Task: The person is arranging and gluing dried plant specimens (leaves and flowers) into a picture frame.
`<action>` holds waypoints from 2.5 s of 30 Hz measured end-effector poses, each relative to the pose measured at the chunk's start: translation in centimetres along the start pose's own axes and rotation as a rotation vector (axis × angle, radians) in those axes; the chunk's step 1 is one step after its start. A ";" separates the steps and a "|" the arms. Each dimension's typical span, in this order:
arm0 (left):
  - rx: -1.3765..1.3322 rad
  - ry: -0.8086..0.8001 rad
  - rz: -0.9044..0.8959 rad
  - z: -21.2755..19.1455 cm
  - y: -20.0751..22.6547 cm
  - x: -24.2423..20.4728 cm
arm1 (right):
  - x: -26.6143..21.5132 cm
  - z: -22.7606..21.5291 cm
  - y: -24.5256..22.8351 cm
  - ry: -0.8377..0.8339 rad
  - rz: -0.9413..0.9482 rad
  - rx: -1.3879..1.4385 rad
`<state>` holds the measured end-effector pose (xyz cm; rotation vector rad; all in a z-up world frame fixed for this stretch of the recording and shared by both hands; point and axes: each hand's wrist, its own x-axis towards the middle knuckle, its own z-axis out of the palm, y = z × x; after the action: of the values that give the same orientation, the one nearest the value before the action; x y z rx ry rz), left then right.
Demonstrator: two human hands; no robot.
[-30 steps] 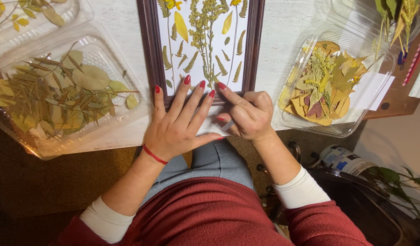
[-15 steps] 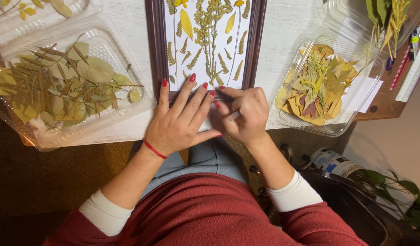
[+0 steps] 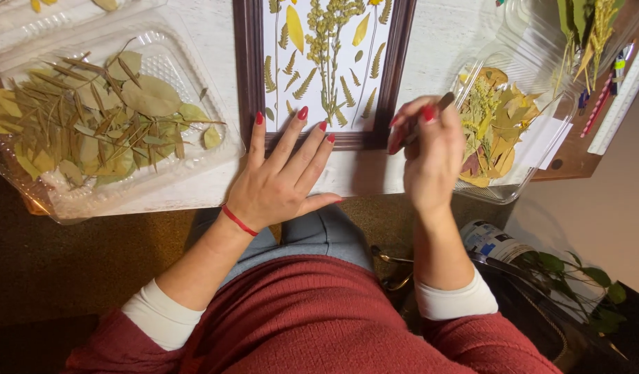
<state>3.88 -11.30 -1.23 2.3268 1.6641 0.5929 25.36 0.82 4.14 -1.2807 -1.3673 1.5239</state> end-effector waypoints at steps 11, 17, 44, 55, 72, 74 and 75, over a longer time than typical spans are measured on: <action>0.012 -0.129 0.028 1.2 0.4 0.4 | 2.5 -0.6 0.8 -0.009 0.031 -0.066; 0.017 -0.192 -0.014 1.1 0.5 0.7 | 2.7 -0.3 0.9 0.001 0.060 -0.067; 0.016 -0.016 -0.024 0.5 0.5 0.4 | 1.2 0.4 -0.4 -0.235 -0.496 -0.831; 0.002 0.063 -0.064 1.0 0.6 0.1 | -0.1 0.6 1.2 -0.275 -0.572 -0.984; -0.018 0.175 -0.047 0.7 0.5 -0.4 | 1.0 0.6 -0.6 -0.035 0.117 0.149; -0.007 0.173 -0.051 0.8 0.4 -0.5 | 1.4 0.3 -0.7 -0.065 0.141 0.084; -0.003 0.171 -0.046 0.8 0.4 -0.5 | 1.4 0.0 -0.8 -0.083 0.163 0.018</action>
<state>4.44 -11.84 -1.92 2.2853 1.7821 0.8043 24.92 2.27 4.61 -1.3589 -1.3246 1.7127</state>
